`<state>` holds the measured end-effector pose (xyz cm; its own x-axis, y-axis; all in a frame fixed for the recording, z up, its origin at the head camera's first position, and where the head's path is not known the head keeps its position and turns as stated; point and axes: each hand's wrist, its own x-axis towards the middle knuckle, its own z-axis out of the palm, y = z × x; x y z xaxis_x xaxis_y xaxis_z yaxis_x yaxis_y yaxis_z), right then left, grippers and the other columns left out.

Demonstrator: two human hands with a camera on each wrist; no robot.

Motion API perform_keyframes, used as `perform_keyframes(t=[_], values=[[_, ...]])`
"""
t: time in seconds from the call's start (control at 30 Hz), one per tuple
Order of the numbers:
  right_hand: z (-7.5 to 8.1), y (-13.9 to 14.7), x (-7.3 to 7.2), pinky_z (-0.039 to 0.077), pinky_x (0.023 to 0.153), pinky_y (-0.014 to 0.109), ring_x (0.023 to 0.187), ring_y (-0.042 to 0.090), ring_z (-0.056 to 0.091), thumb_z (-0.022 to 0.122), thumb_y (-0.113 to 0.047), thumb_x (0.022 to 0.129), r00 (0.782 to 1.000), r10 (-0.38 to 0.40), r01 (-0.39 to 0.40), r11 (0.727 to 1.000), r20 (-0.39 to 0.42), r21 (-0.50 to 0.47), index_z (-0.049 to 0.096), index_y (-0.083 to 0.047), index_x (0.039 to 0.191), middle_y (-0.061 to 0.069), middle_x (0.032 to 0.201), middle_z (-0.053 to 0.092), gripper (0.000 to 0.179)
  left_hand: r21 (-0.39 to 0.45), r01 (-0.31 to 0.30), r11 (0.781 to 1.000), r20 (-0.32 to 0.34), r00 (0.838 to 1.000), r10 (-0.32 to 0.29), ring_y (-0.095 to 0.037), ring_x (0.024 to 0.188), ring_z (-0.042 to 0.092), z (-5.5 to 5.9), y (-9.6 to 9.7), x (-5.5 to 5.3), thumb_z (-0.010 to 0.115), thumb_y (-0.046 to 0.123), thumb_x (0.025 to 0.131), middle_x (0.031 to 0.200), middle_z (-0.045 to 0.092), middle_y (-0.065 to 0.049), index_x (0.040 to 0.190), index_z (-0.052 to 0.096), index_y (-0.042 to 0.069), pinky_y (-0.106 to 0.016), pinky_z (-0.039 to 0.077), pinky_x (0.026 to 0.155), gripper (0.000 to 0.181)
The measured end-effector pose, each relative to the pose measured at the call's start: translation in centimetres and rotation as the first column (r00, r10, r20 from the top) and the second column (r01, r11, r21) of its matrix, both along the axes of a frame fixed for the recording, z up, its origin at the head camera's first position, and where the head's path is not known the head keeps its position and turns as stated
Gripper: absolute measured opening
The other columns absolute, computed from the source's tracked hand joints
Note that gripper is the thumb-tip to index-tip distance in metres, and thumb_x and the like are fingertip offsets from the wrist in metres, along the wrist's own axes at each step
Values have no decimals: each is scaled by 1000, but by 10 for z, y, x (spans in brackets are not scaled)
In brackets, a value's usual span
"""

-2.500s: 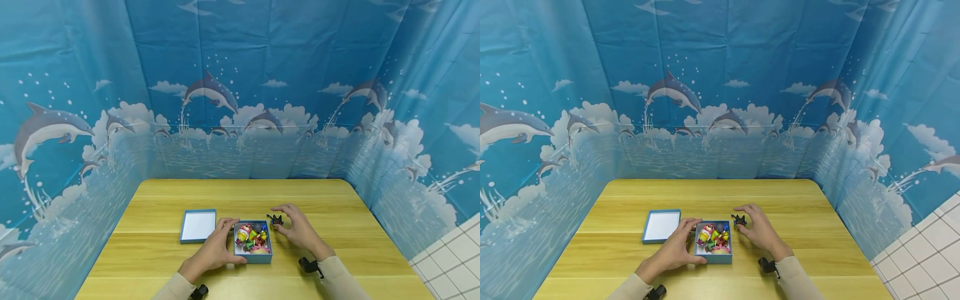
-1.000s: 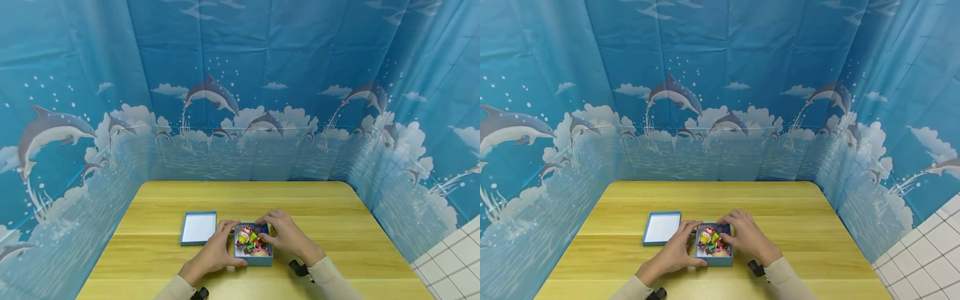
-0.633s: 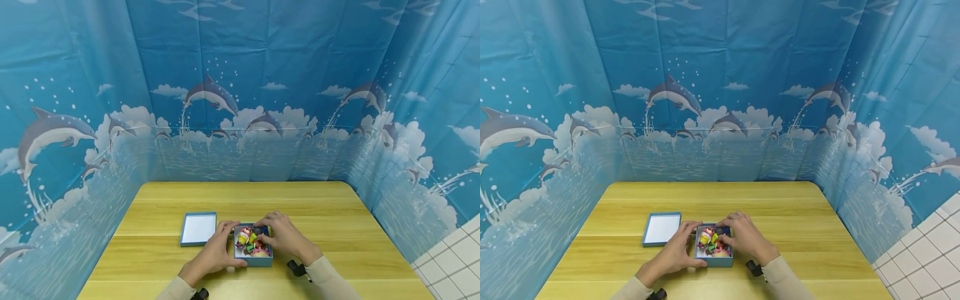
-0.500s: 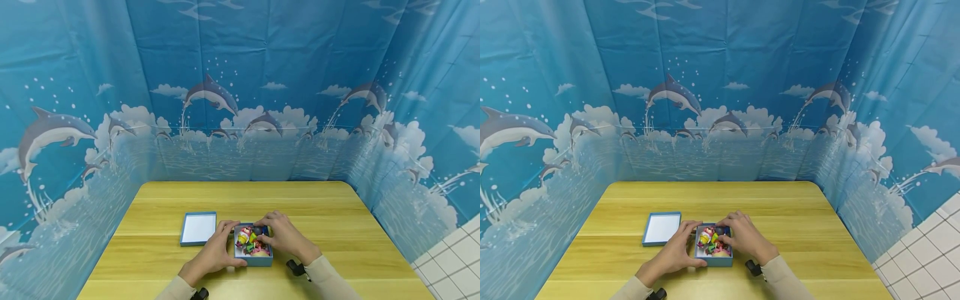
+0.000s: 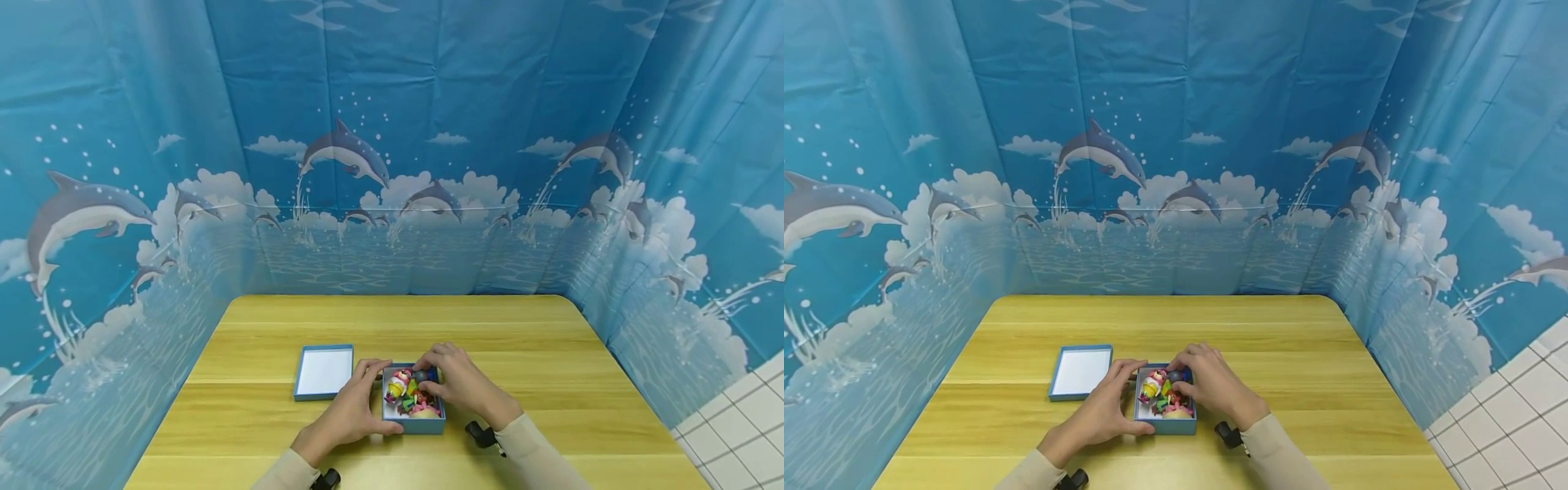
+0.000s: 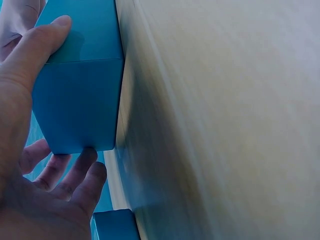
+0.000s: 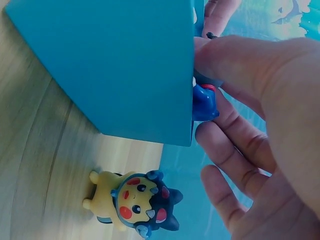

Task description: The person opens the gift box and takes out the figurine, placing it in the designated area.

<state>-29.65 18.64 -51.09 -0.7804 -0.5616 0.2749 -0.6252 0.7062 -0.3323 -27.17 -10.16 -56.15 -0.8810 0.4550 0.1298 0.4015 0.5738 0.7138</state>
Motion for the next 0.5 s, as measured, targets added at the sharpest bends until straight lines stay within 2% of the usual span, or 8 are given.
perform_keyframes(t=[0.17, 0.5], values=[[1, 0, 1, 55, 99, 54, 114, 21, 68, 94, -19, 102, 1000, 10, -10, 1000, 11, -17, 84, -20, 123, -5, 119, 77, 24, -4, 1, 1000, -2, 1000, -1, -36, 158, 58, 1, 0, 0, 102, 62, 86, 176, 42, -7, 181, 39, 21, -65, 54, 127, 122], [2, 1, 3, 60, 99, 51, 112, 18, 69, 92, -19, 103, 999, 44, -44, 999, 26, -21, 83, -19, 125, -5, 120, 75, 24, 1, 2, 1000, 1, 1000, -2, -35, 157, 58, 1, 0, 2, 102, 62, 86, 176, 42, -6, 181, 39, 21, -64, 55, 127, 122]])
